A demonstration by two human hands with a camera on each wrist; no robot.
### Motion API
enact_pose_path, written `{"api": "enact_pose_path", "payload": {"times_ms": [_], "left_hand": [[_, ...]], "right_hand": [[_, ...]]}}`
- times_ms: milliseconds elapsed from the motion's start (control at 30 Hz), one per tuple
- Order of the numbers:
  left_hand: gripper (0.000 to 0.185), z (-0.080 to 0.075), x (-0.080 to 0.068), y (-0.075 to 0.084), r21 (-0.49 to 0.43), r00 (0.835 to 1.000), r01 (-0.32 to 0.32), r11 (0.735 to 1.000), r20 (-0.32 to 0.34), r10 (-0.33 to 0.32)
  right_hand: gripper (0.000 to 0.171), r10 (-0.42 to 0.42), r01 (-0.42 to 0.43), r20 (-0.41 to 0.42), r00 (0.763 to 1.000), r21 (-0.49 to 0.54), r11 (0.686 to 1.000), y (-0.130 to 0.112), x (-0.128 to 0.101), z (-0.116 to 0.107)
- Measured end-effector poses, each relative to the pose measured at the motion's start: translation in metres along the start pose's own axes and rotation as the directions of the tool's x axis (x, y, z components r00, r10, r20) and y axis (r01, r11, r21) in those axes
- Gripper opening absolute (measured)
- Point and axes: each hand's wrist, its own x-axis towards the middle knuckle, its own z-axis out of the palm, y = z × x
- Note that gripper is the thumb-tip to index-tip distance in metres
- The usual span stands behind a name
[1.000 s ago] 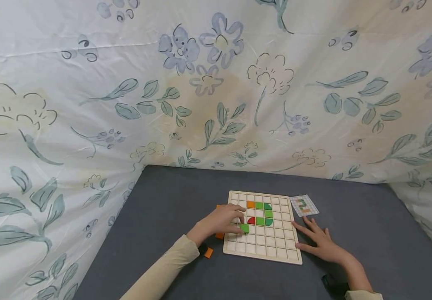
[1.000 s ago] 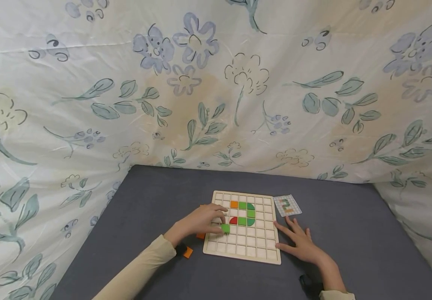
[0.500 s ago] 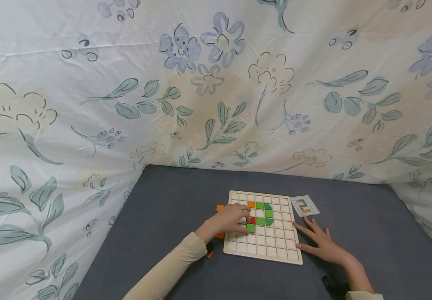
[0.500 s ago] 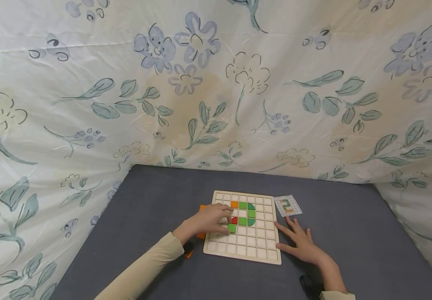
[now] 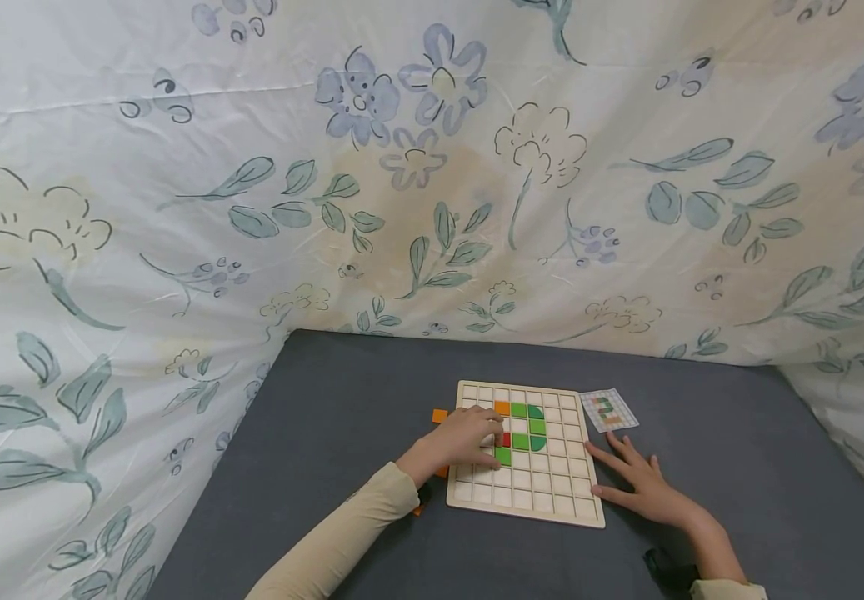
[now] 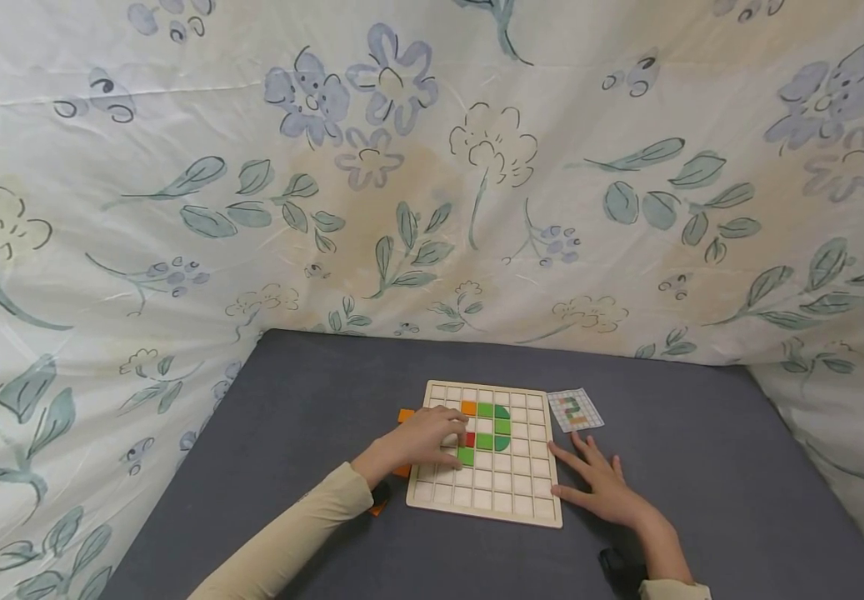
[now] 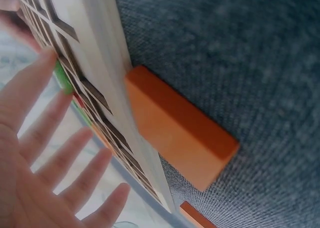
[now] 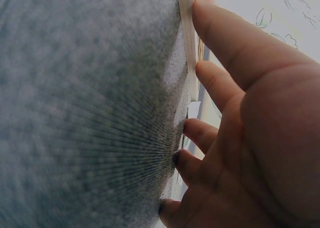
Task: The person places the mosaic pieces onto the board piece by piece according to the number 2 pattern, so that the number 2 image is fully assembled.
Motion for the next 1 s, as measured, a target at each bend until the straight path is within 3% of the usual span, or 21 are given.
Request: {"api": "enact_pose_path", "payload": {"times_ms": [400, 700, 1000], "left_hand": [[0.028, 0.001, 0.004, -0.005, -0.02, 1.0, -0.005, 1.0, -0.008, 0.005], [0.026, -0.008, 0.001, -0.006, -0.075, 1.0, 0.006, 0.997, 0.01, -0.005], [0.025, -0.008, -0.003, -0.015, -0.039, 1.0, 0.011, 0.999, -0.018, -0.012]], "right_hand": [[0.067, 0.01, -0.01, 0.002, 1.0, -0.017, 1.0, 0.0, 0.002, -0.001], [0.067, 0.007, -0.007, 0.007, 1.0, -0.007, 1.0, -0.001, 0.002, -0.002], [0.066, -0.002, 0.002, 0.019, 1.0, 0.016, 1.0, -0.004, 0.0, -0.005]]}}
